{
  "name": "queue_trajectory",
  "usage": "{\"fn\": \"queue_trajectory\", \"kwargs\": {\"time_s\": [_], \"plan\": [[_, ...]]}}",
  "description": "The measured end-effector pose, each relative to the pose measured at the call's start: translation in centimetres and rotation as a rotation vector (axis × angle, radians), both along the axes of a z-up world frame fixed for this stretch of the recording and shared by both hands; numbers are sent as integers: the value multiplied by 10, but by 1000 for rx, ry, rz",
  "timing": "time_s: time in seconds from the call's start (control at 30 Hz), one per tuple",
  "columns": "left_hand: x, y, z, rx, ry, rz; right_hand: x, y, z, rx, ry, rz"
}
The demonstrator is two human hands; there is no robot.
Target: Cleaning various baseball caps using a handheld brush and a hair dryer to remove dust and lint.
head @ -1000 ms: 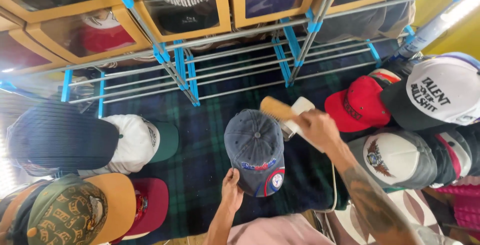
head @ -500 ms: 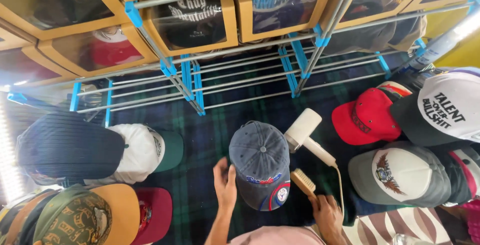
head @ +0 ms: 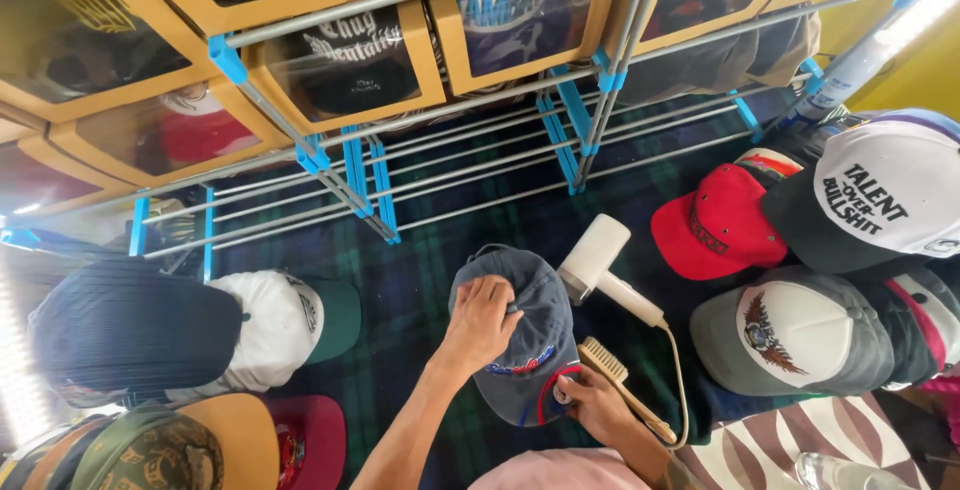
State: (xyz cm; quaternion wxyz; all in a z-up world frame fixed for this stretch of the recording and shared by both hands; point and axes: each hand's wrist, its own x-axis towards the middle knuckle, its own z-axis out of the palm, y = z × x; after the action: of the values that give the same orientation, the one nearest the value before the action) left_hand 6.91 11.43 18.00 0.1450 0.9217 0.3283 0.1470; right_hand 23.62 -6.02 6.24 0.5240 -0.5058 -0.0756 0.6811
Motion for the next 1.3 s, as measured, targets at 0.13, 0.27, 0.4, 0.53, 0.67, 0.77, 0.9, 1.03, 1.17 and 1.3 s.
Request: {"fn": "queue_trajectory", "kwargs": {"time_s": [0.13,0.27,0.4,0.53,0.67,0.77,0.9,1.03,1.17,1.3], "plan": [[-19,-15,54,-287,-172,-57,21,0,4,142,58,-144],[-37,-30,106,-652,-289,-95,43,18,9,479,29,-82],[-41,-31,128,-1039,-471,-207,48,42,32,580,91,1],[-52,-29,137,-576,-74,-111,46,53,44,561,99,-6],[-67,-27,121,-476,-134,-252,32,57,93,611,-129,157],[-66,-23,124,-488,-108,-314,48,73,100,761,-733,178],[-56,-16,136,-582,-62,-398,59,114,194,1098,-1016,520],[-50,-12,114,-326,-227,-204,42,147,218,1324,-918,813],[-65,-25,98,-261,-860,528,44,168,238,831,-1012,629],[-45,-47,-16,-564,-1213,730,18,178,257,853,-751,431]]}}
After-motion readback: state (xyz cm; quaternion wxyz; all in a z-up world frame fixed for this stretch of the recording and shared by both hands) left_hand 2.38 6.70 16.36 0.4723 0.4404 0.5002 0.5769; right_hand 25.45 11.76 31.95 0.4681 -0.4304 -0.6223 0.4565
